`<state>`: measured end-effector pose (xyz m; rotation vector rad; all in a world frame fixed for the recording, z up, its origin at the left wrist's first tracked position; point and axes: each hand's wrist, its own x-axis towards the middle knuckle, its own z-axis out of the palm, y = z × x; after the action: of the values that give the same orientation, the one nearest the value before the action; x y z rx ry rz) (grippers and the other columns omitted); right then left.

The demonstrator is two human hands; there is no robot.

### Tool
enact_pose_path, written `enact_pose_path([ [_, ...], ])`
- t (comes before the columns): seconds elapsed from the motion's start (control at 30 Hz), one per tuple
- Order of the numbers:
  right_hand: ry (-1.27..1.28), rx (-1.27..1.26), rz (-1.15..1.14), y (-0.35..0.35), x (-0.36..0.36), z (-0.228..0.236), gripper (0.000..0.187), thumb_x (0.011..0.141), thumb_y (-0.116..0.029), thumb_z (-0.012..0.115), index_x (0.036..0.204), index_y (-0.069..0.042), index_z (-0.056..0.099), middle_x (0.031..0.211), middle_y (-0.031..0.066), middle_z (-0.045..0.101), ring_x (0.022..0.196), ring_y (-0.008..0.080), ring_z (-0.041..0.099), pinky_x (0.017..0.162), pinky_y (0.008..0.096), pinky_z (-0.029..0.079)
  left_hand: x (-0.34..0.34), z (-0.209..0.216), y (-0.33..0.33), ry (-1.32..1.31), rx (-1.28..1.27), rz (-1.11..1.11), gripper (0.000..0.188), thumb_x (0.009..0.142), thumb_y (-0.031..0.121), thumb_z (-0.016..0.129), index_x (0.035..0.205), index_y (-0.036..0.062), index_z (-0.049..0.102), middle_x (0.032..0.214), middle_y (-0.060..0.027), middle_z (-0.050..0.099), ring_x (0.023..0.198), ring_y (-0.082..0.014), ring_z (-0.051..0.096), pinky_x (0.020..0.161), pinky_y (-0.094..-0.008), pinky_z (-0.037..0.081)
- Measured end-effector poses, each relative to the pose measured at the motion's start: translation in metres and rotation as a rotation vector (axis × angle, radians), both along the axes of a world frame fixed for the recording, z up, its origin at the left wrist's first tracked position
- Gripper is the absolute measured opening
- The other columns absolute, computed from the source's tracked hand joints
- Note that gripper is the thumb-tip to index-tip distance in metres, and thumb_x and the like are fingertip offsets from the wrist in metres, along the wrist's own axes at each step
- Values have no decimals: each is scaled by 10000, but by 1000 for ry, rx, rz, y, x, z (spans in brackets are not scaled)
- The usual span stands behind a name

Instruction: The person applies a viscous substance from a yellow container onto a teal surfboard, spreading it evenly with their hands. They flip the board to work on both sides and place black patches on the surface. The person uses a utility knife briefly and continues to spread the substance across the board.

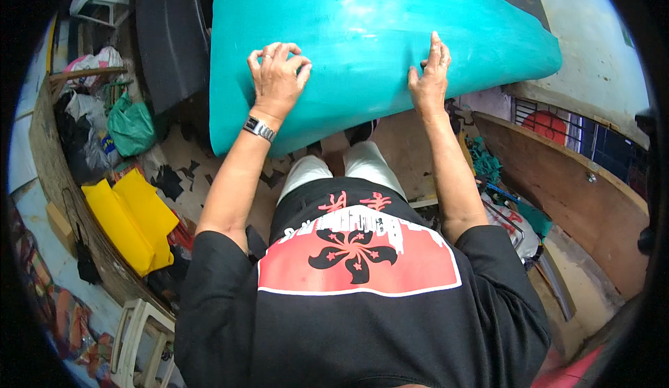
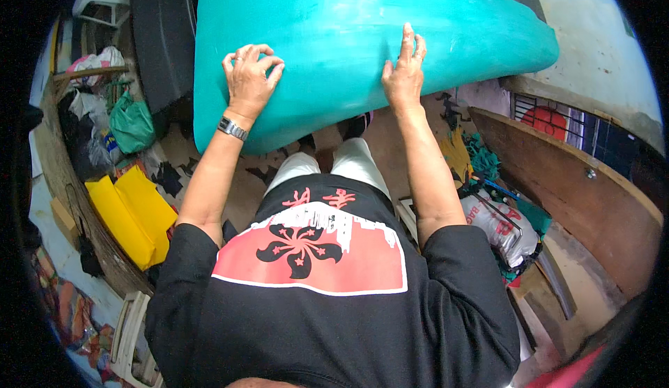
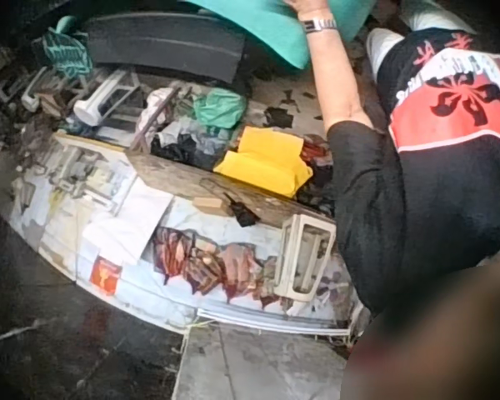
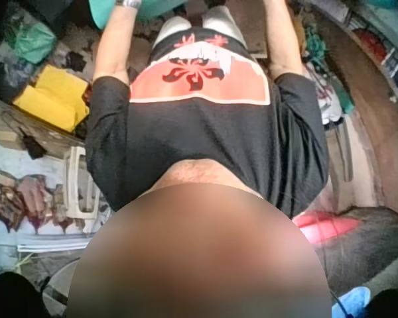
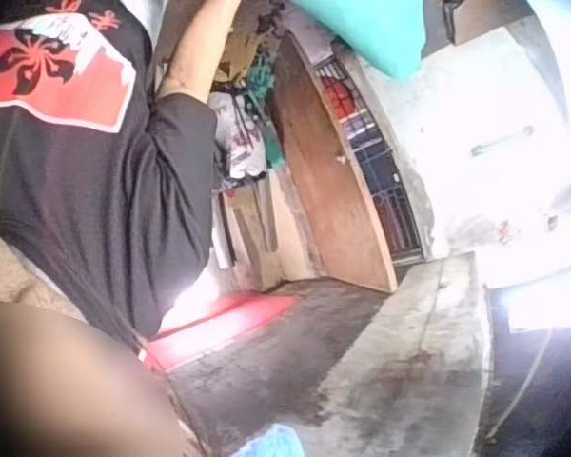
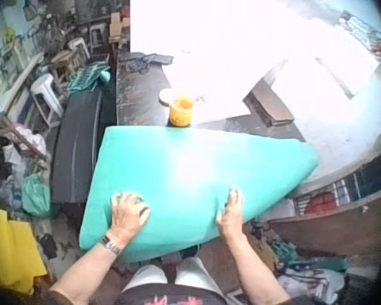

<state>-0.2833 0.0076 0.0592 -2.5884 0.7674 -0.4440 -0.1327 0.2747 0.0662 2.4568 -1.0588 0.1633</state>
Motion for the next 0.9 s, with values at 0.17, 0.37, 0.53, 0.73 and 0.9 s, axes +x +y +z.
enact_pose_path([
  [0.17,32,59,-30,7,-1,2,971,766,37,661,1563,-193,156,1482,284,283,1032,464,592,774,475,562,13,8,-17,69,-75,2,93,774,242,765,766,164,715,1003,-9,642,1060,-197,559,964,-434,333],
  [0.37,21,32,-8,7,6,2,977,741,59,600,1570,-205,156,1511,277,255,1084,478,570,745,458,567,96,21,-60,350,-312,44,502,758,331,815,1167,94,647,1117,-104,642,1105,-297,587,966,-431,445],
  [0.53,54,114,0,10,4,4,955,734,46,568,1568,-182,161,1505,336,236,1088,496,580,793,467,571,182,16,-127,386,-339,21,943,651,350,893,1415,65,419,1346,-202,542,1269,-345,514,1068,-429,420],
  [0.73,6,83,-22,12,3,6,928,755,45,596,1563,-169,192,1532,274,244,983,430,631,701,416,570,236,-12,-204,408,-474,-37,1384,528,366,960,1547,116,57,1496,-245,376,1378,-371,405,1144,-442,344],
  [0.9,-9,161,-36,13,-2,7,885,749,53,580,1545,-135,242,1504,316,271,1000,466,627,721,437,575,246,-30,-242,405,-649,-27,1455,525,348,966,1541,110,-46,1448,-228,428,1336,-367,456,1123,-434,378],
])
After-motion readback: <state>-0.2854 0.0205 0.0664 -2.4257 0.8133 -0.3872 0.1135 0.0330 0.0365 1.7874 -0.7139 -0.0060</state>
